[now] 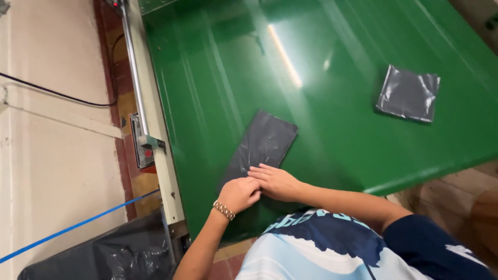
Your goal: Folding plastic bags from a conveyor belt and stacking them into a storage crate
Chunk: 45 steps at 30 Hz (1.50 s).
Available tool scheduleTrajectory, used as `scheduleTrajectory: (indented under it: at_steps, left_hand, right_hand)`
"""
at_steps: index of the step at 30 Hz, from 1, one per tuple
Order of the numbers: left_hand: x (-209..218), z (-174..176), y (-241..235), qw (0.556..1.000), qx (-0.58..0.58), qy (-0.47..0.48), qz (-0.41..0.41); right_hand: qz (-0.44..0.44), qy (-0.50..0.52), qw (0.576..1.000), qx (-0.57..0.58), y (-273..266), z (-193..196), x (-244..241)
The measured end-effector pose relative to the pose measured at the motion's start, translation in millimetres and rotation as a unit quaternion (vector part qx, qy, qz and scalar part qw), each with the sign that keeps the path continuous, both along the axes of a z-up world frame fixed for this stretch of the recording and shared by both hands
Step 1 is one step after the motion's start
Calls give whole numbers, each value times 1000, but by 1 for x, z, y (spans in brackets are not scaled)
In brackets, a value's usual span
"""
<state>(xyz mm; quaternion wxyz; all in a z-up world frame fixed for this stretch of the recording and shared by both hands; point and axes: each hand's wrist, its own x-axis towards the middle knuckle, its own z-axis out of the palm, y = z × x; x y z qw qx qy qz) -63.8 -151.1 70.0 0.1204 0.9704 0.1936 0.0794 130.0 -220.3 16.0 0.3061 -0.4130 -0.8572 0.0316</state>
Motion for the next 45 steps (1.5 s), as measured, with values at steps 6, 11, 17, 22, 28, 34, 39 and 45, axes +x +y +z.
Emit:
scheduleTrajectory:
  at_steps: [6, 11, 17, 22, 28, 34, 39, 45]
  left_hand:
    - [33, 11, 45, 902, -408, -111, 86]
    - [15, -77, 100, 771, -576, -129, 241]
    - [43, -55, 85, 908, -120, -42, 399]
    - [64, -13, 64, 890, -51, -26, 453]
    - [85, -26, 55, 884, -35, 22, 465]
    - [92, -40, 50, 889, 6, -106, 446]
    - [102, -32, 46, 902, 55, -130, 408]
    - [158, 44, -6, 934, 176, -197, 241]
  right_hand:
    - [42, 316, 934, -161, -43, 14, 42]
    - [-151, 567, 713, -384, -21, -4, 58]
    - [-216, 713, 425, -513, 24, -66, 77]
    - [-224, 720, 390, -529, 35, -72, 76]
    - [-227, 718, 388, -532, 47, -128, 75]
    - [-162, 735, 365, -549, 28, -33, 72]
    - [-159, 680, 473, -537, 12, -31, 84]
    - [-170, 700, 546, -428, -27, 4, 136]
